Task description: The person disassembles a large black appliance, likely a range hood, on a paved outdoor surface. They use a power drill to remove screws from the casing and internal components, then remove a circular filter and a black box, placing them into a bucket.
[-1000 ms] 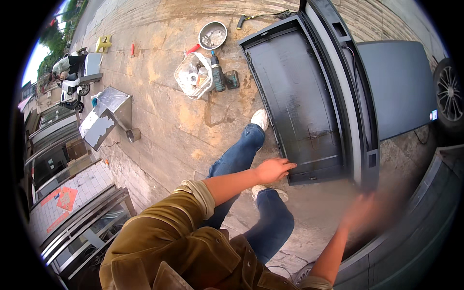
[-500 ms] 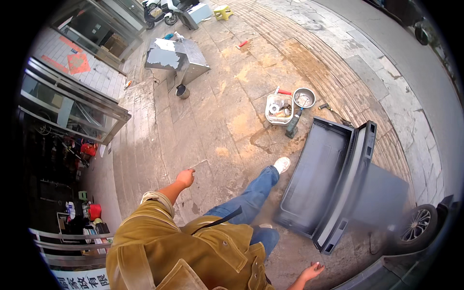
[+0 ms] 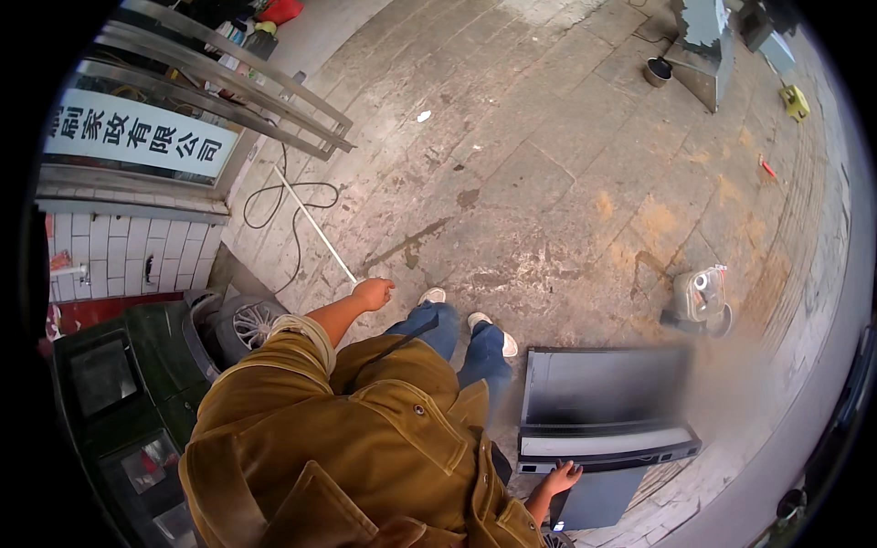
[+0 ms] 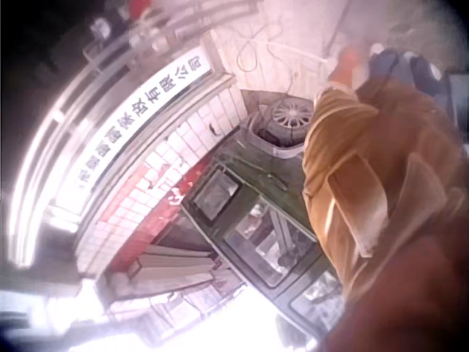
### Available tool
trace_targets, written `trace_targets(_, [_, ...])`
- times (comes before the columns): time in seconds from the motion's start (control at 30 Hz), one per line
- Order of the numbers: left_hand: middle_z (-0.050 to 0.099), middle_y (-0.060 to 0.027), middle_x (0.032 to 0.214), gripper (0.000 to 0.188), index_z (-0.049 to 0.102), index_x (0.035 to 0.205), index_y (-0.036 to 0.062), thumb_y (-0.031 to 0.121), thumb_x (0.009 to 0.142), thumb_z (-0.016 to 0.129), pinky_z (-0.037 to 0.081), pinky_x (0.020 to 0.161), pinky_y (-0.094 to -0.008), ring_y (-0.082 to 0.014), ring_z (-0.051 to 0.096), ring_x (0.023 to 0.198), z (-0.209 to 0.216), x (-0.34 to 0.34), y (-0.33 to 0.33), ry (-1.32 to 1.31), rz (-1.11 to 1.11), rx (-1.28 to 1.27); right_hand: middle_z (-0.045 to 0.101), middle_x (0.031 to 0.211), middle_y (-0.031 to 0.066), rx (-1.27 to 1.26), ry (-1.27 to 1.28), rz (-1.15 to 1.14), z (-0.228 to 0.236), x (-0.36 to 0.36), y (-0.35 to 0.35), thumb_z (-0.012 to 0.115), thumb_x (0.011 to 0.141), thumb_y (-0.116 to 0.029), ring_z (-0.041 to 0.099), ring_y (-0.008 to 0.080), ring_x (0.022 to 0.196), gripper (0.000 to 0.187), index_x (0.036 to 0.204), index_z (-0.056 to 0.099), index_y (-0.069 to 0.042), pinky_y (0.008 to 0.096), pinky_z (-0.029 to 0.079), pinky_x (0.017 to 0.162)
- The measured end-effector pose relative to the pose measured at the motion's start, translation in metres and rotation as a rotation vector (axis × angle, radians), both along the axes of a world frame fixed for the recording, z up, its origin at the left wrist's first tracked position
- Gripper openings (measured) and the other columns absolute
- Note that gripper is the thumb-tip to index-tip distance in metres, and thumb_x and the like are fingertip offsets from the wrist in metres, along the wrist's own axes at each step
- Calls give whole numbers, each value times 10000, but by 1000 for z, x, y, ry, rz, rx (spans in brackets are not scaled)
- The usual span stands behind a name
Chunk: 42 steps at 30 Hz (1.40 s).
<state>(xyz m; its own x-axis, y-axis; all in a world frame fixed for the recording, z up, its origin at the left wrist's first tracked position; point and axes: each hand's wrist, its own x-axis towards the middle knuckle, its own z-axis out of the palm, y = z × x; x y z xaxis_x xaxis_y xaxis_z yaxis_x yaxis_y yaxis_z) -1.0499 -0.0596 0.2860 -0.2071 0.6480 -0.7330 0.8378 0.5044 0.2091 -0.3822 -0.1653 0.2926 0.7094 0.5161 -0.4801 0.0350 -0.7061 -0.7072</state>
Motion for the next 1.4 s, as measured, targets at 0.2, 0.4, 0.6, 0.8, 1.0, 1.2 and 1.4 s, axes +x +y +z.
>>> trace_targets(0.2, [633,-149,1036,349,592,1123,105,196,786,575,469,852,-410,-322,587,989,3,-106,-179,89,315,-52,483,1220,91,-205,139,222,-20,-81,48,531,905,-247,636,223,831,560,1379,277,-90,373,432,633])
trace_targets(0.4, [635,-143,1033,313,595,1103,101,217,815,560,470,831,-413,-316,597,965,20,-168,-279,184,638,-44,549,1118,81,-354,136,467,-12,-182,75,535,905,-217,641,179,711,555,1375,286,-60,273,396,479])
trace_targets(0.6, [644,-124,1010,316,592,1103,107,249,823,563,470,824,-403,-316,596,957,-20,-209,-324,268,919,-17,600,850,84,-415,30,812,-42,-189,141,520,893,-165,628,149,605,536,1354,305,3,244,365,384])
trace_targets(0.8, [650,-109,1018,320,602,1104,114,267,825,571,471,830,-395,-305,597,969,-151,-290,-340,232,1029,-43,587,967,98,-702,-129,820,-27,-220,114,488,860,-114,634,169,651,489,1310,354,22,242,400,440])
trace_targets(1.0, [668,-67,998,353,618,1090,101,317,811,632,478,825,-342,-236,622,950,-349,-396,-298,206,1015,-26,595,968,146,-1035,-376,678,-39,-243,15,463,848,-100,648,199,614,489,1307,362,34,273,413,367])
trace_targets(1.2, [669,-72,984,408,630,1082,97,373,785,670,476,818,-332,-230,625,928,-505,-492,-279,213,1207,123,566,724,89,-1164,-350,656,-62,-271,-70,498,820,-95,604,211,508,430,1239,427,-26,302,391,344])
trace_targets(1.4, [660,-113,1016,448,650,1035,81,452,784,656,481,824,-381,-300,615,979,-578,-554,-274,415,1196,24,586,774,94,-1257,-304,486,-79,-326,-112,499,824,-104,603,205,513,431,1244,435,-33,296,393,351])
